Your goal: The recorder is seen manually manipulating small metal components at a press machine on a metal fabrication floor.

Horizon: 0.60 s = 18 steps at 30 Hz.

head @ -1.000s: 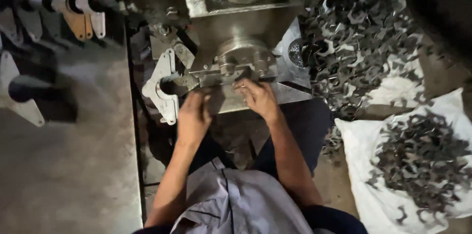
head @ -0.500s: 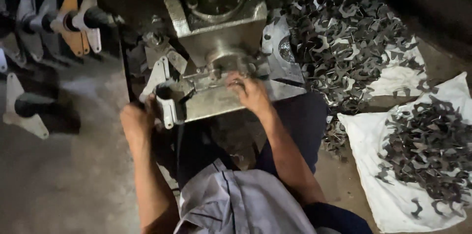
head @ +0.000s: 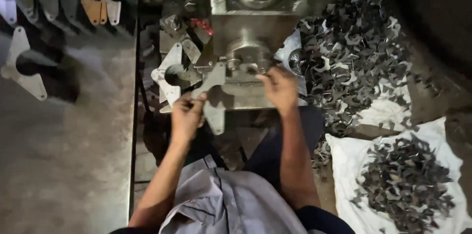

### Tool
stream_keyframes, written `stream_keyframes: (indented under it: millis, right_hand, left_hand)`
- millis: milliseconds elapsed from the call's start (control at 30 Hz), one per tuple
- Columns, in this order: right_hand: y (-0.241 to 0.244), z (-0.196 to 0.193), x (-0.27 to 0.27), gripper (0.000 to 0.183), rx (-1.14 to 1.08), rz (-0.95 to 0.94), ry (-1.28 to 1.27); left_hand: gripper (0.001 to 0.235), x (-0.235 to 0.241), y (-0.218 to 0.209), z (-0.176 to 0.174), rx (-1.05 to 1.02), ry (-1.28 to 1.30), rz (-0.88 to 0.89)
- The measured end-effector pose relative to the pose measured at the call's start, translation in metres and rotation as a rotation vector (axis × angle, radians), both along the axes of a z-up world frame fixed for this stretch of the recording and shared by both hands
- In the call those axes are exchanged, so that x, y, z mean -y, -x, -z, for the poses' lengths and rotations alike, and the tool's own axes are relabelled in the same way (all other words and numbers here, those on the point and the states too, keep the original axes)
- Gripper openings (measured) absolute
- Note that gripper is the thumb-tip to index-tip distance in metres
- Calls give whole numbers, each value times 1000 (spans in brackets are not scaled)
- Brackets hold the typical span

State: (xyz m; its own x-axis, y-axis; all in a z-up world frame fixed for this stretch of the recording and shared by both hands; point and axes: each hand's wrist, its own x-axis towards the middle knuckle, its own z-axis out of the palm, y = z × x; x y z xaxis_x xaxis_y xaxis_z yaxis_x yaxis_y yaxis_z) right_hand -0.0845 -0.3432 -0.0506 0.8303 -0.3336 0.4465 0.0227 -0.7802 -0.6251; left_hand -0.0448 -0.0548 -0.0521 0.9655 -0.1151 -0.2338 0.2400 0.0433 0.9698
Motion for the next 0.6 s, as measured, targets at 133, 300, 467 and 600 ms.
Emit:
stream_keyframes:
  millis: [133,300,467,600]
  right_hand:
    - [25,32,78,29,559,-132,-1432]
    - [29,27,10,64,60,-53,-1235]
    - [11,60,-88,38,-263,-215,-1273]
    - [-2,75,-102,28,-270,-80,-1296]
  left_hand:
    - [15,48,-15,43,-24,187,-19]
    - [38,80,-51,61,3,146,-98]
    - [46,85,-57,74,115,70,-148]
    - [41,76,-54,56,191,-45,-113]
